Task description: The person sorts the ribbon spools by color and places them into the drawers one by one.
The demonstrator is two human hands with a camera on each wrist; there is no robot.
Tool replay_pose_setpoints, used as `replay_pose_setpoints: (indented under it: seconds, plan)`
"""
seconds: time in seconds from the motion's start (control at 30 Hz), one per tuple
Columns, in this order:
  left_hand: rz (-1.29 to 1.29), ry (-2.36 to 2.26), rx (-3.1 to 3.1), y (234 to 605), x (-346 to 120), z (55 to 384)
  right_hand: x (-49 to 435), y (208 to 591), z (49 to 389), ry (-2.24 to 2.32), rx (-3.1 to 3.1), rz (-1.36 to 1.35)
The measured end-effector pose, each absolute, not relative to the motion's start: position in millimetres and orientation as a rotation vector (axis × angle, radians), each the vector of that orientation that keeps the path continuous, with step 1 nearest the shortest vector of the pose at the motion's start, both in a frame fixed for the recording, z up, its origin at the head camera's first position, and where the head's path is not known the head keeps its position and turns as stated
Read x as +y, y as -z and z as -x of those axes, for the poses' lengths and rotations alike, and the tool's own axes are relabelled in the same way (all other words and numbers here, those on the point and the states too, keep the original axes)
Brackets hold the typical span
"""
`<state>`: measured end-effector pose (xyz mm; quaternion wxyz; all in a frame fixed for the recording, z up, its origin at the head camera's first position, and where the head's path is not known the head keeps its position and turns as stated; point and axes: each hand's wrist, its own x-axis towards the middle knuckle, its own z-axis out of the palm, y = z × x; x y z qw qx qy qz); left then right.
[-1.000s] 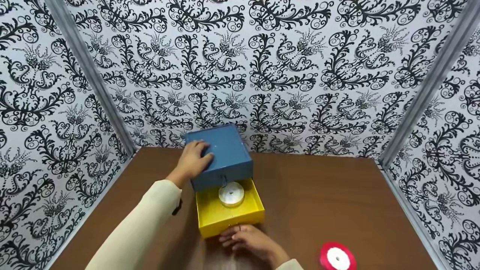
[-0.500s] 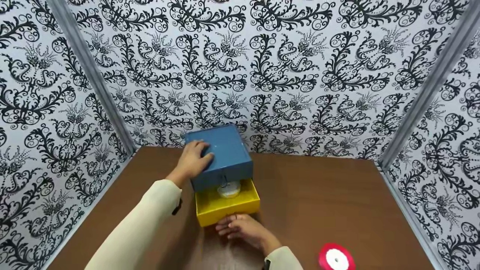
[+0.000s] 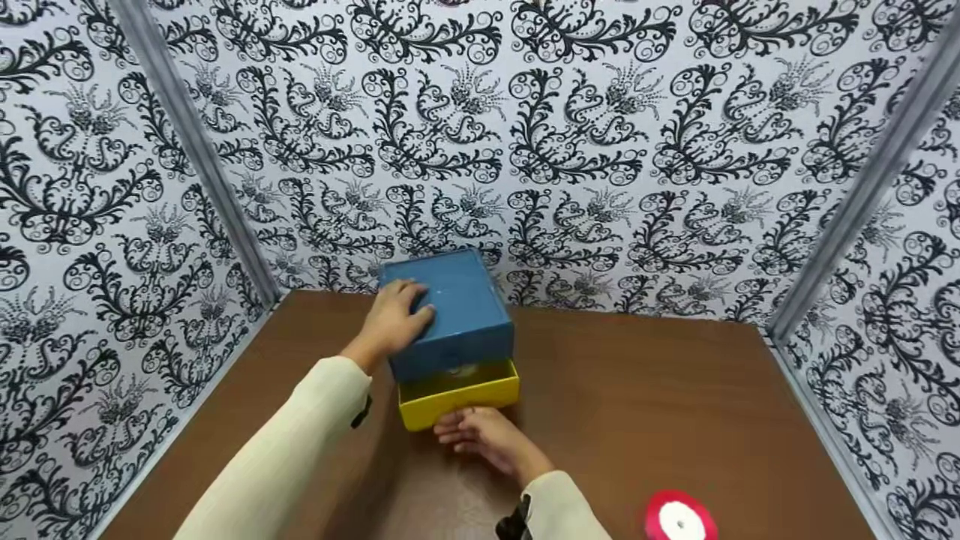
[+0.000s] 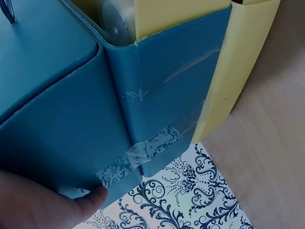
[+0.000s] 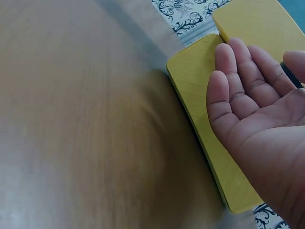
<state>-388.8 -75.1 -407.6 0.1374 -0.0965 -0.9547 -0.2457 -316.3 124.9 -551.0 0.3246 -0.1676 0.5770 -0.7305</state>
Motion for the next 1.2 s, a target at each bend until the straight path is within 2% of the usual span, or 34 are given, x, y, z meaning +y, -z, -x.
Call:
replay_pose_setpoints:
  seconds: [0.73,1.2]
  plan:
    - [0.267,0.737,-2.768,409,-75,389,110,548,343,1.951,1.582,0.292]
    - [0.266,0.760,-2.759,407,-75,388,112,550,341,1.911,1.590,0.365]
